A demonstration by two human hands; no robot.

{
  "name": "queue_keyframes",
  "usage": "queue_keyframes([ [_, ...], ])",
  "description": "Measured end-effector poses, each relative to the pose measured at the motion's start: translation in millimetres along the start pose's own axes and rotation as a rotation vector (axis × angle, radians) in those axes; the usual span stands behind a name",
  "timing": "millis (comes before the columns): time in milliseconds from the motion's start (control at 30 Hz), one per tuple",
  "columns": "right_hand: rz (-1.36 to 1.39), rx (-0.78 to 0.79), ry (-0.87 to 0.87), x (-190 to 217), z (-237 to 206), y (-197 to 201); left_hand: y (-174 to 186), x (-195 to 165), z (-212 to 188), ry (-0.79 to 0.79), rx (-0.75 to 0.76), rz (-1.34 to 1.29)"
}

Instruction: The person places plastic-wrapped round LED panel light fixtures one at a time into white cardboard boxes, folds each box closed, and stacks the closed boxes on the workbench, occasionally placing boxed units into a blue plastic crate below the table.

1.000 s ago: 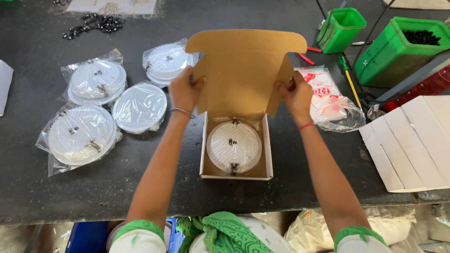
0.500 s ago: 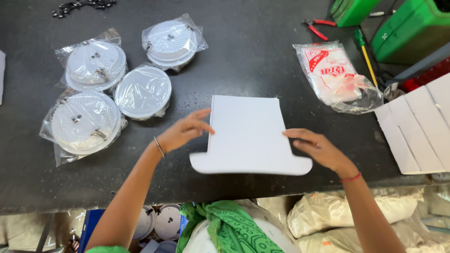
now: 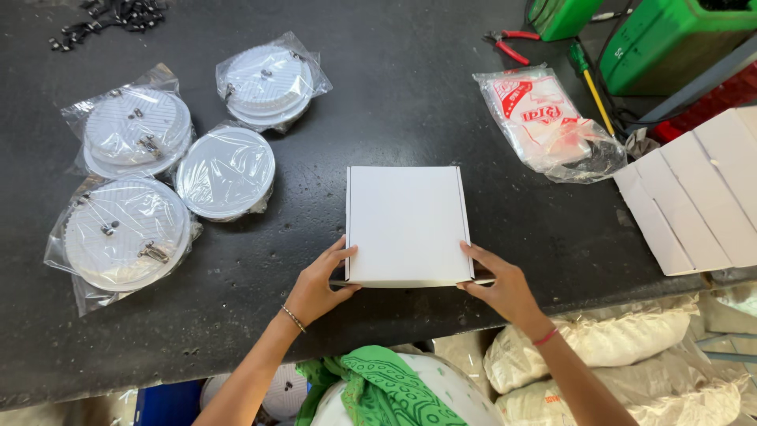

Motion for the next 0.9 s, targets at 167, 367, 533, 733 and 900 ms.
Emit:
queue_keyframes([
  [167,0.349,0.032,-0.034,18.8,49.8,64.3,54.7,-13.5,48.3,0.045,-0.223,-0.192],
  [367,0.104,-0.218,0.112,84.2,158.7,123.3,122.7,-57.1,166.7,-0.223,-0.443,0.173],
  [533,-0.293,-0.338,0.526,119.1,152.2,137.8,135.1,-74.7,183.8,-0.406,-0.343,0.441],
  [733,-0.312,-0.311,0.350,110.3,176.1,147.7,141.4,-45.5,210.8,-0.167,-0.244,0.458],
  [900,0.134,-0.262,0.161,120.4,196.0,144.8,140.7,-44.7,233.6,-0.047,-0.393,0.276],
])
Point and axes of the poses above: each hand's wrist, its own z-axis towards the middle knuckle, its own y-axis out of the back of the hand, x = y × z, the point moved 8 cm from there along z, towards the middle knuckle, and after that the axes turned 8 degrees about -y, right-handed, at the moved point
